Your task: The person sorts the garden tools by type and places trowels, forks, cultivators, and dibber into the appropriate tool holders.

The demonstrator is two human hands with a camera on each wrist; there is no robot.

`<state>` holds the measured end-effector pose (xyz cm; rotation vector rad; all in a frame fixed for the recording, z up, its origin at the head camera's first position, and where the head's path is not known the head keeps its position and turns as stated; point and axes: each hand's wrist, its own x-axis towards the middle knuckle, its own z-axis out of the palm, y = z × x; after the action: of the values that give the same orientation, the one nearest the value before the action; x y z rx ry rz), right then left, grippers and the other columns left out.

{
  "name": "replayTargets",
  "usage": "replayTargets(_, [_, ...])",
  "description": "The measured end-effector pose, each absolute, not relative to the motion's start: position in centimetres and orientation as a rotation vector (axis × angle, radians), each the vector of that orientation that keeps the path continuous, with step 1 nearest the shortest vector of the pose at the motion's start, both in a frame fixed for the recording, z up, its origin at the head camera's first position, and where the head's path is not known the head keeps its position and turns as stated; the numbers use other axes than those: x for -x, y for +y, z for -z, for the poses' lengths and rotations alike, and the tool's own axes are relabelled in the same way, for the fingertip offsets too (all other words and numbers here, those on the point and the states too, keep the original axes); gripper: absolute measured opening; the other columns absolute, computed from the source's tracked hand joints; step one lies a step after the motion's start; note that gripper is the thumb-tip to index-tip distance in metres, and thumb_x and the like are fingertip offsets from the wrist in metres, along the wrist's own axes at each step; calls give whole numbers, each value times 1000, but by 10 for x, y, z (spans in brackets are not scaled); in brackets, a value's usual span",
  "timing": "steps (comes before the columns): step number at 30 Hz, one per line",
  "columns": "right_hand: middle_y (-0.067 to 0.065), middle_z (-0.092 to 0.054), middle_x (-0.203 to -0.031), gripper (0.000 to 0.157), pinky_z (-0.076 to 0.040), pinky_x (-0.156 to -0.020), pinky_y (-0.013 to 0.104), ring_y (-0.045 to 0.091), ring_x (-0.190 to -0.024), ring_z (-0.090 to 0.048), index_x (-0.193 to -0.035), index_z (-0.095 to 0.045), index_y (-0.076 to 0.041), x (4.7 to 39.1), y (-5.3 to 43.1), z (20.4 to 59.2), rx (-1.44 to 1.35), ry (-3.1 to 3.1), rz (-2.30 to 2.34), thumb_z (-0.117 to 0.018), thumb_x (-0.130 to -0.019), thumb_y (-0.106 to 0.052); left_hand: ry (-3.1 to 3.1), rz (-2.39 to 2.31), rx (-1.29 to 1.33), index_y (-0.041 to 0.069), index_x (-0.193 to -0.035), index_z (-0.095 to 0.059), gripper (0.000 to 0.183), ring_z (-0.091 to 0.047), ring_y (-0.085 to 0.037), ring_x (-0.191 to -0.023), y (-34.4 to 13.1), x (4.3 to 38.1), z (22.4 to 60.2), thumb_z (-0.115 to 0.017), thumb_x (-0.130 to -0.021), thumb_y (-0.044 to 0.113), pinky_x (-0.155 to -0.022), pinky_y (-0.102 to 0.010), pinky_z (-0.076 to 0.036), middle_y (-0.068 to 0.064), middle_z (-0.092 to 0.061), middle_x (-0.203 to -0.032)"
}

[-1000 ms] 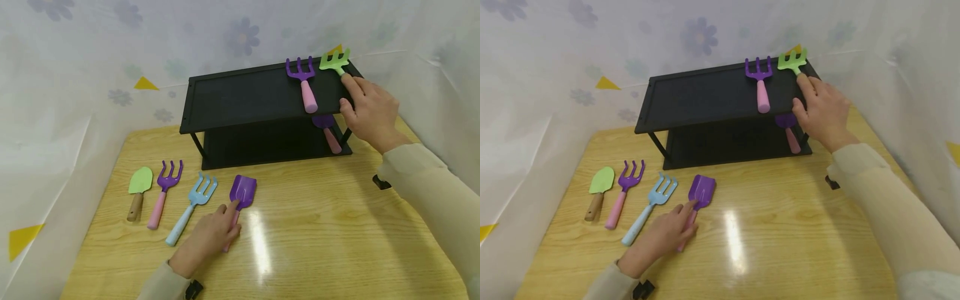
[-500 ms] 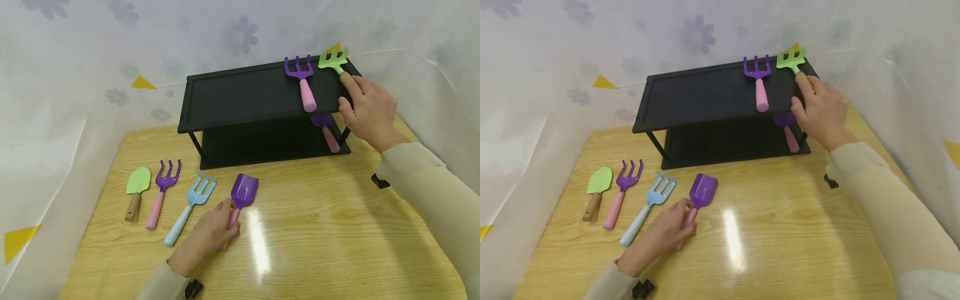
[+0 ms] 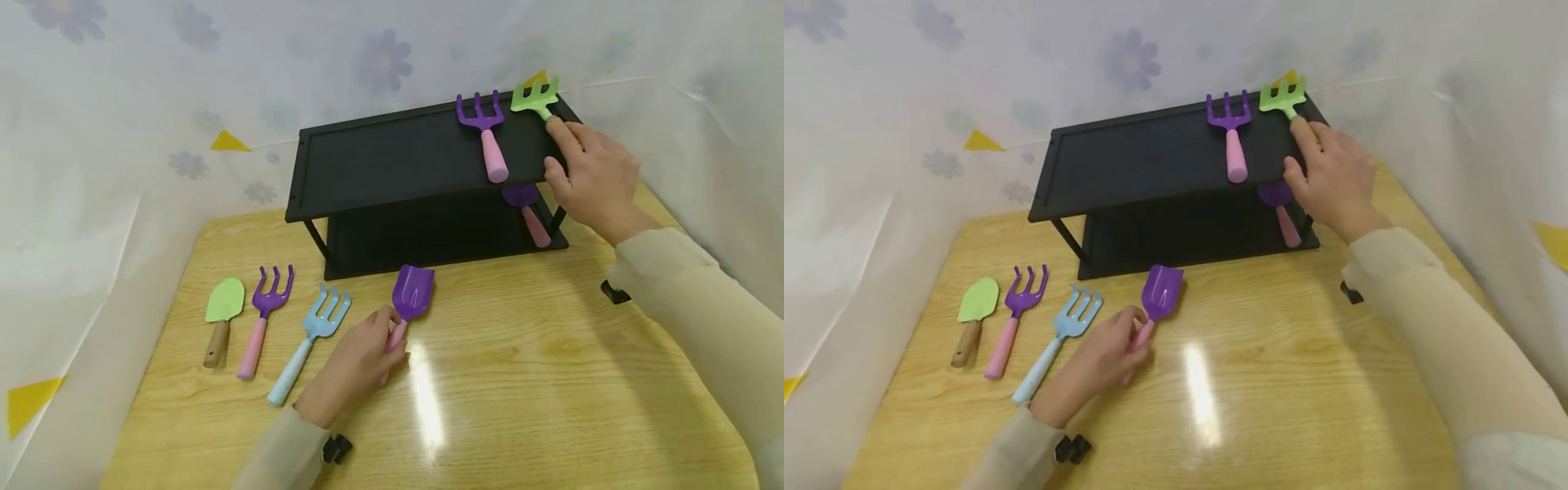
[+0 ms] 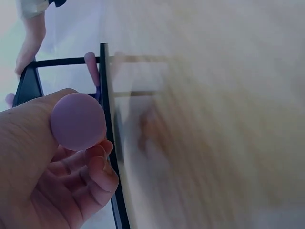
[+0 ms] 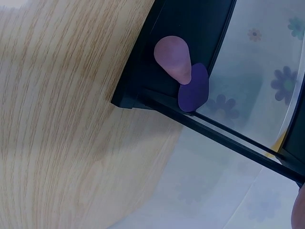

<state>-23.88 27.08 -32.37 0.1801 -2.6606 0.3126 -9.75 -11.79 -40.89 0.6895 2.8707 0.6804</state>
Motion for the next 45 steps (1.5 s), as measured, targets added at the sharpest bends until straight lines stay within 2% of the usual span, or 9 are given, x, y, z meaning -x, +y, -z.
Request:
replayTargets(7, [13, -44, -152, 56, -37, -103, 63, 43, -133, -45, -157, -28, -27, 241, 269, 325, -174, -2662, -310, -34, -103, -37, 2859, -709, -681, 10, -131, -54, 43, -55, -8, -62, -93, 123, 405, -64, -93, 27, -53, -20, -46, -1, -61, -95])
replayTargets(12, [14, -46, -150, 55, -38, -102, 64, 44, -131, -47, -156, -31, -26, 241, 267, 325, -193, -2621, -318, -36, -102, -35, 2890, -706, -720, 14, -131, -56, 41, -56, -9, -66, -76, 140, 406, -64, -94, 28, -57, -21, -46, 1, -60, -92])
replayTargets(17, [14, -47, -150, 55, -39, -100, 65, 44, -130, -48, -156, -31, -26, 240, 267, 324, -187, -2613, -318, -36, -102, -35, 2905, -717, -783, 15, -126, -58, 35, -56, -7, -61, -57, 152, 406, -64, -93, 26, -56, -21, -45, 3, -57, -82])
replayTargets(26, [13, -46, -150, 55, -39, -100, 65, 44, -130, -48, -156, -31, -26, 236, 271, 323, -168, -2626, -317, -36, -102, -35, 2993, -606, -840, 15, -114, -65, 25, -59, -10, -71, -19, 168, 409, -62, -93, 26, -60, -25, -49, 1, -63, -89])
replayTargets(32, [14, -45, -151, 55, -37, -103, 64, 44, -132, -47, -156, -31, -26, 236, 271, 325, -169, -2641, -331, -36, -102, -36, 3019, -588, -765, 15, -107, -64, 20, -61, -13, -69, 0, 177, 410, -64, -91, 27, -56, -27, -49, 0, -64, -88])
replayTargets(40, [12, -46, -151, 55, -37, -102, 64, 43, -132, -47, -156, -33, -27, 237, 268, 325, -169, -2626, -348, -37, -102, -36, 2996, -618, -627, 18, -88, -56, 11, -59, -12, -62, 20, 186, 406, -62, -92, 26, -54, -27, -46, 3, -58, -78])
replayTargets(45, [12, -46, -151, 55, -38, -102, 64, 42, -132, -47, -156, -32, -27, 237, 267, 324, -169, -2633, -341, -36, -102, -37, 2963, -626, -517, 20, -88, -56, 13, -60, -12, -63, 30, 190, 404, -64, -90, 29, -56, -28, -48, 4, -60, -76])
